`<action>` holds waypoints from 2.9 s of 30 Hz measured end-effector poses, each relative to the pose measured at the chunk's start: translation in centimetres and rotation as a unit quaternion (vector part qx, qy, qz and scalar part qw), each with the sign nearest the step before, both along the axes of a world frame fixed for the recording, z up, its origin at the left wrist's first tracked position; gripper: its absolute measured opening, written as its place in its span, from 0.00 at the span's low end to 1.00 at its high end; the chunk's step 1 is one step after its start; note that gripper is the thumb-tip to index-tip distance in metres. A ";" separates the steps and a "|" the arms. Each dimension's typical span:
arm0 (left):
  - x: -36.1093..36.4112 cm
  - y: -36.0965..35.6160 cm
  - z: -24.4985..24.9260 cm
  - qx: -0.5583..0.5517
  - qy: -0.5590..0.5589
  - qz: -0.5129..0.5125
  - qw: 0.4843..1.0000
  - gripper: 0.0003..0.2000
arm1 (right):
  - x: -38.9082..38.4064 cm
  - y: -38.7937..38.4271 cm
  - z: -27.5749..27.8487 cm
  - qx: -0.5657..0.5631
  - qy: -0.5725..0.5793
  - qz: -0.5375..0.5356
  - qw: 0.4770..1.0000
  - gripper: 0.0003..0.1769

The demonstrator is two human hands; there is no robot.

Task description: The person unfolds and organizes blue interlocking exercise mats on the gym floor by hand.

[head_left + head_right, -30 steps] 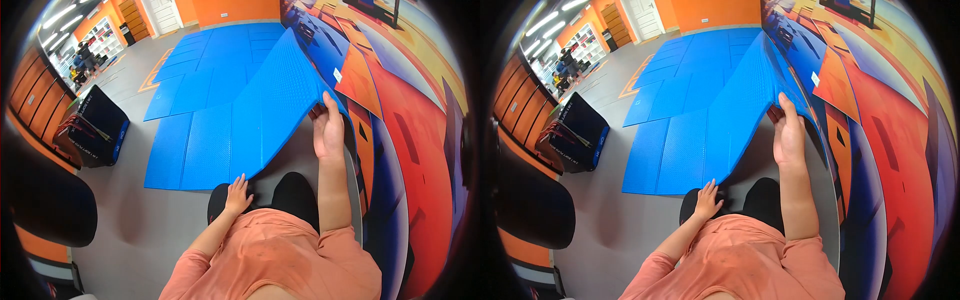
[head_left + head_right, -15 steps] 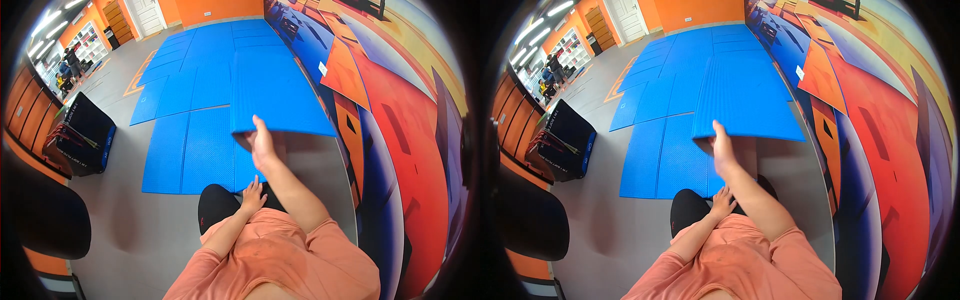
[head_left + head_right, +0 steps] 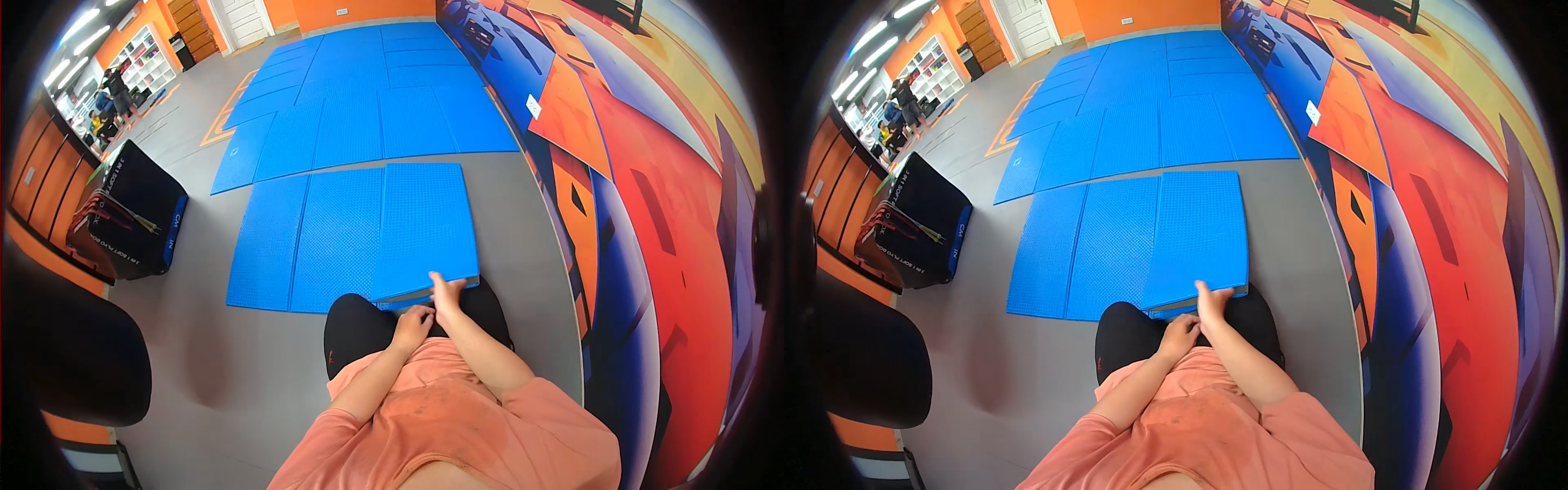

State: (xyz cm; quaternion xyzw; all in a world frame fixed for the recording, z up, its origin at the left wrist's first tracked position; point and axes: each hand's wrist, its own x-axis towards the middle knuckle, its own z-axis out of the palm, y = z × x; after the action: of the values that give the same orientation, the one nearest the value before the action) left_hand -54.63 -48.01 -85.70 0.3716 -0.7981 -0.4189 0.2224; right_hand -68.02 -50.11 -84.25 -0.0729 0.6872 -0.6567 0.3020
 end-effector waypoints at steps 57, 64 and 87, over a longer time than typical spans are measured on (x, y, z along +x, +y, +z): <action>1.8 -4.3 -3.4 0.610 0.351 0.086 0.705 0.04 | -14.1 1.0 34.6 -0.390 -0.114 0.172 0.897 0.28; 1.5 -2.2 1.7 0.573 0.197 -0.007 0.796 0.11 | -9.2 -2.9 19.0 -0.175 -0.026 0.220 0.959 0.30; 1.4 -4.6 1.6 0.534 0.366 0.314 0.695 0.14 | -4.6 3.4 3.3 0.199 0.135 0.289 0.927 0.46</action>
State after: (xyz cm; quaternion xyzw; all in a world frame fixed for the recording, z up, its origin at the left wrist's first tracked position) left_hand -53.20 -52.56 -84.13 0.4743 -0.1334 -0.7831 0.3796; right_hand -72.60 -46.76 -80.99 -0.2953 0.7869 -0.3747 0.3915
